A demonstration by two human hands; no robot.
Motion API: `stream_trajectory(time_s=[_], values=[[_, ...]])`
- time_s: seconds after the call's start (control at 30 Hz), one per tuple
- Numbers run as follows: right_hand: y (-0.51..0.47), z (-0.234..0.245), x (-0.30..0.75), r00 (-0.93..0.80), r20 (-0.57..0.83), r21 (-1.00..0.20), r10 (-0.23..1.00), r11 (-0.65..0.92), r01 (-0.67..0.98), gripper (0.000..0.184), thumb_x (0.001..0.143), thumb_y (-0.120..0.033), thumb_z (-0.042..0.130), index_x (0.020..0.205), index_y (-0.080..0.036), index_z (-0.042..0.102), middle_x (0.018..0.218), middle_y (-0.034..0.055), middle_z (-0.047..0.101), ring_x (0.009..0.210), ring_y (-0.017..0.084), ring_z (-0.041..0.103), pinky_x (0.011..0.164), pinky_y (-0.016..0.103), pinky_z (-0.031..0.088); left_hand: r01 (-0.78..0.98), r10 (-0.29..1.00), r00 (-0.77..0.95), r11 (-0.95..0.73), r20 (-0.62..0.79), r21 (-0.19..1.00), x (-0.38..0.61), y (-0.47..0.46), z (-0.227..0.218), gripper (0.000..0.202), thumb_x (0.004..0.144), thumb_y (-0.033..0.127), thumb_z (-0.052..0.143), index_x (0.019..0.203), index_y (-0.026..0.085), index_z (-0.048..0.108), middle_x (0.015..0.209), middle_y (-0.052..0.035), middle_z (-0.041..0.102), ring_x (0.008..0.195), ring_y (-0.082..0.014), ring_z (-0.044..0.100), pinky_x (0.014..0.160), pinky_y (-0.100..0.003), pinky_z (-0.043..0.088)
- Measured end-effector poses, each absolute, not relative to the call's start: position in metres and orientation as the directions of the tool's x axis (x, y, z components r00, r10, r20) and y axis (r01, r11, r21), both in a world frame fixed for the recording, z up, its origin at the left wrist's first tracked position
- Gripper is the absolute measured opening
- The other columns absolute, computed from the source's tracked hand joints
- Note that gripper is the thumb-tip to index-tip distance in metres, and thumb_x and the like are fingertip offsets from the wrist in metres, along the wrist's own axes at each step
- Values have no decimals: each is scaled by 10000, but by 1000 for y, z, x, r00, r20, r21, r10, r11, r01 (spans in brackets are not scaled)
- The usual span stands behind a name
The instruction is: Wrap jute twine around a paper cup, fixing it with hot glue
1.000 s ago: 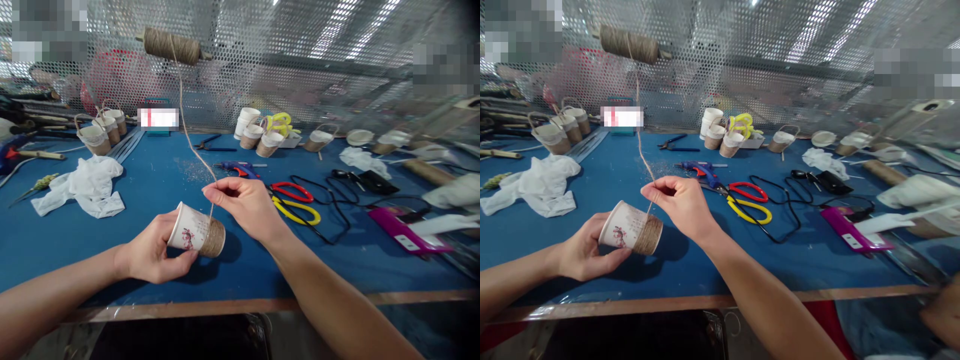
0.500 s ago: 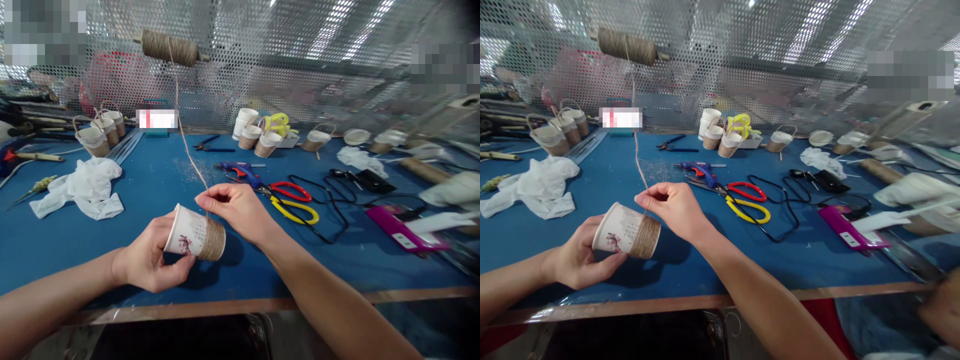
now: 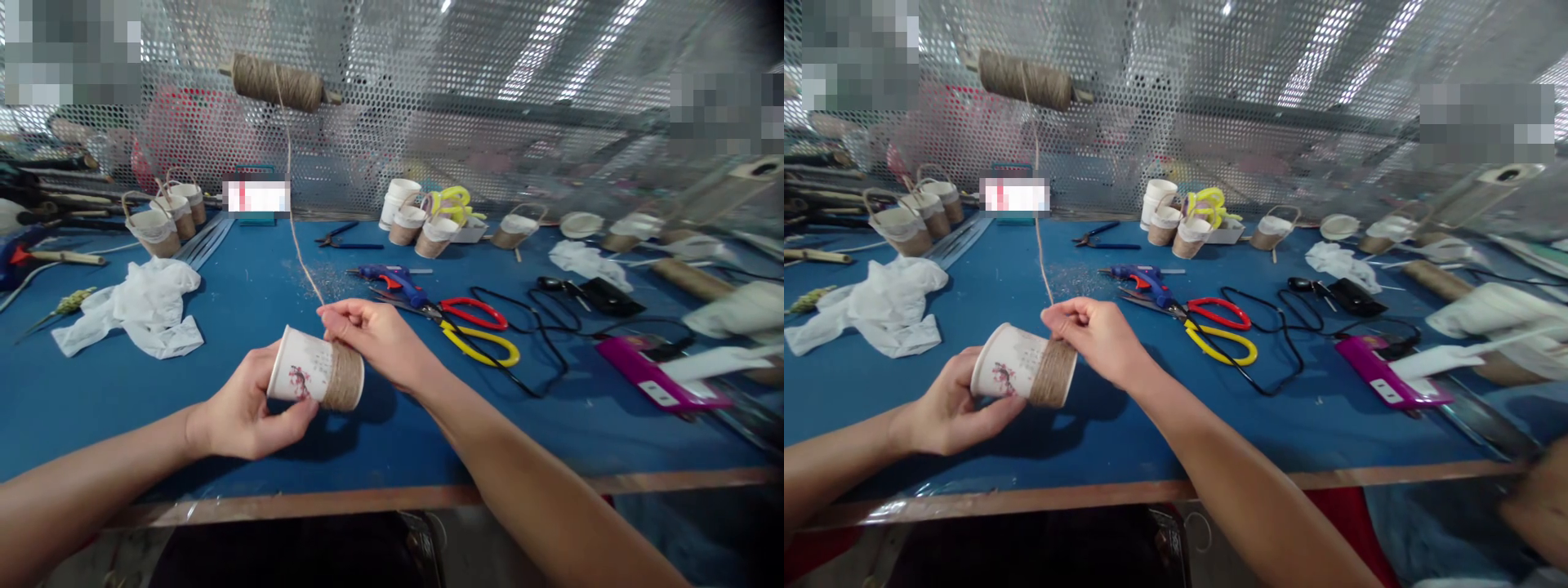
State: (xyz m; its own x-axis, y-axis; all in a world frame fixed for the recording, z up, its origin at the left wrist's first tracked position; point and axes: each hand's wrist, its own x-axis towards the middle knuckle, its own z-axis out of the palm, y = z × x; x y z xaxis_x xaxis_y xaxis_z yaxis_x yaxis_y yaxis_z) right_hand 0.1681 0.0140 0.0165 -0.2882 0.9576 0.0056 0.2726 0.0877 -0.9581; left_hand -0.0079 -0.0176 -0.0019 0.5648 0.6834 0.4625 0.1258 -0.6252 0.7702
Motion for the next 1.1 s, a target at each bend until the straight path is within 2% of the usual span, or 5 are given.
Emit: stream_trajectory(time_s=[0.2,0.43,0.8,0.93,1.1], values=[[14,23,177,-347,-20,-958,938,81,276,469,803,-553,428,926,-123,571,904,103,627,782,168,592,674,303,484,-56,918,372,-122,134,991,-9,-8,-7,138,674,241,621,721,112,608,609,-2,596,509,-92,468,508,-200,390],[12,29,177,-462,-47,-952,886,100,289,414,732,-307,632,1083,-143,487,1056,101,591,851,158,597,740,303,500,-152,948,315,-1,49,988,-10,2,-15,233,652,239,669,843,107,652,758,-37,665,632,-124,560,628,-225,436],[9,21,173,-457,-22,-956,889,115,270,405,713,-297,650,1056,-168,478,965,83,629,874,195,618,791,376,507,-176,954,293,-8,60,984,-7,2,-12,156,631,221,667,743,115,644,646,-13,650,570,-108,554,594,-222,457],[10,21,174,-445,95,-940,891,227,256,442,699,-276,670,1082,-184,469,1008,77,604,880,187,607,803,380,510,-114,948,309,-46,80,992,-10,3,-6,120,628,213,679,635,109,622,516,32,568,454,-64,447,471,-183,370],[9,20,175,-502,420,-699,756,622,353,423,728,-168,633,1101,-242,448,1175,74,456,1084,198,481,893,379,468,-312,943,331,123,-14,942,-14,11,4,236,580,200,718,789,106,658,692,-23,658,634,-124,572,625,-221,437]])
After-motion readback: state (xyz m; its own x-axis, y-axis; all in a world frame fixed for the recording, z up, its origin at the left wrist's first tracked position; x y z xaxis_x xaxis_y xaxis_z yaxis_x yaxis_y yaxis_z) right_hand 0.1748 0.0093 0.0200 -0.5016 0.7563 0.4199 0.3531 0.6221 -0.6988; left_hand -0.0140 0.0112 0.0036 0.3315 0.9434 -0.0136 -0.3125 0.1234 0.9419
